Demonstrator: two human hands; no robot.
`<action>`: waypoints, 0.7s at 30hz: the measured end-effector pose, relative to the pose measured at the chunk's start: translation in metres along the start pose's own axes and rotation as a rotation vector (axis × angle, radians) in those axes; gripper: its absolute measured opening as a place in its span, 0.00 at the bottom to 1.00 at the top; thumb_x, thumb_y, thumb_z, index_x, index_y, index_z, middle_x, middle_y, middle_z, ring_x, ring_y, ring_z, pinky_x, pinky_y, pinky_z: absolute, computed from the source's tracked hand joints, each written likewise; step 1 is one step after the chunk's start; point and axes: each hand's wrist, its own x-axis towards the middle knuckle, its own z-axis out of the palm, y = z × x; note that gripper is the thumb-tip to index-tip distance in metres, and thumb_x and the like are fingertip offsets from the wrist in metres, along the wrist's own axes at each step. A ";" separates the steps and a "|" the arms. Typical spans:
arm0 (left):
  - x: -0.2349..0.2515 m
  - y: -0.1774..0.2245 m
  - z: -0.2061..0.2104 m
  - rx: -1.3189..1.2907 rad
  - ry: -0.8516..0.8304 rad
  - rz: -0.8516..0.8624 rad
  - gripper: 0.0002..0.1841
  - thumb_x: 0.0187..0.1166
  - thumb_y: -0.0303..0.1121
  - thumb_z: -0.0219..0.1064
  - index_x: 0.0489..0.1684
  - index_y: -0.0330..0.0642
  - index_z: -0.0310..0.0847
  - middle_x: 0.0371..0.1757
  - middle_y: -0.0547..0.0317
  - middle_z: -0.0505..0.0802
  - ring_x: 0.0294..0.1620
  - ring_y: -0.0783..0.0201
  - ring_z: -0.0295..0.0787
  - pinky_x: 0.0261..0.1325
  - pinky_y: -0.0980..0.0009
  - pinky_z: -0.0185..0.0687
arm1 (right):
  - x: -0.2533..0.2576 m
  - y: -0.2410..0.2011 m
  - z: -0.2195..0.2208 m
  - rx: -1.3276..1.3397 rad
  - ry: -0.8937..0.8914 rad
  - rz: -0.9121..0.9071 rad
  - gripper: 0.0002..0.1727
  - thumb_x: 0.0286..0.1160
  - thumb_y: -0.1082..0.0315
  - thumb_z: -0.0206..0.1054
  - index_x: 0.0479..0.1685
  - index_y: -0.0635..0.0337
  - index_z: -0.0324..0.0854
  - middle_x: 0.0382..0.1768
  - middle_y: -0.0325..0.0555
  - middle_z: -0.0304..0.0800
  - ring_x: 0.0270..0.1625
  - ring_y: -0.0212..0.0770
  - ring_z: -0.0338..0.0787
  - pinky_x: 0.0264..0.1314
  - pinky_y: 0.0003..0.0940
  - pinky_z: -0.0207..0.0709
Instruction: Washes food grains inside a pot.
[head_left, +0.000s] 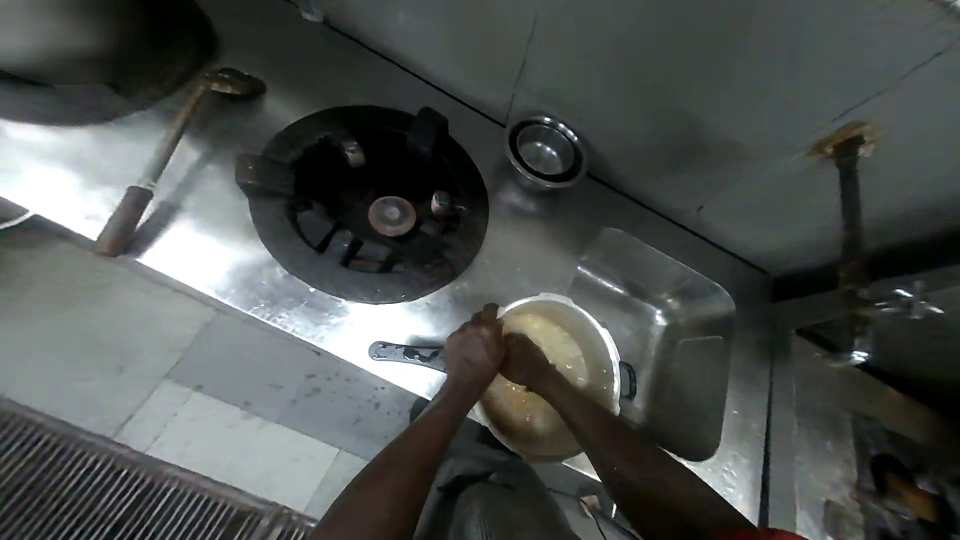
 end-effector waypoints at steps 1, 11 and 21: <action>0.001 -0.001 0.001 0.016 0.003 0.000 0.21 0.89 0.43 0.57 0.77 0.51 0.76 0.57 0.45 0.94 0.49 0.42 0.95 0.48 0.43 0.88 | 0.005 0.000 -0.001 -0.053 0.014 -0.036 0.23 0.75 0.53 0.71 0.61 0.61 0.86 0.65 0.59 0.86 0.69 0.59 0.85 0.69 0.62 0.79; -0.002 0.000 0.007 0.023 0.069 0.010 0.19 0.90 0.41 0.55 0.75 0.51 0.78 0.54 0.46 0.94 0.47 0.43 0.95 0.45 0.44 0.88 | 0.007 0.026 0.008 -0.258 -0.155 0.304 0.20 0.81 0.59 0.65 0.56 0.70 0.85 0.64 0.66 0.87 0.68 0.65 0.85 0.64 0.67 0.78; -0.002 -0.001 0.008 -0.009 0.074 -0.001 0.20 0.91 0.42 0.55 0.76 0.51 0.78 0.57 0.46 0.94 0.49 0.42 0.95 0.48 0.43 0.88 | -0.018 0.038 0.034 0.038 -0.361 0.245 0.29 0.91 0.47 0.54 0.68 0.63 0.84 0.70 0.62 0.85 0.74 0.60 0.83 0.76 0.64 0.72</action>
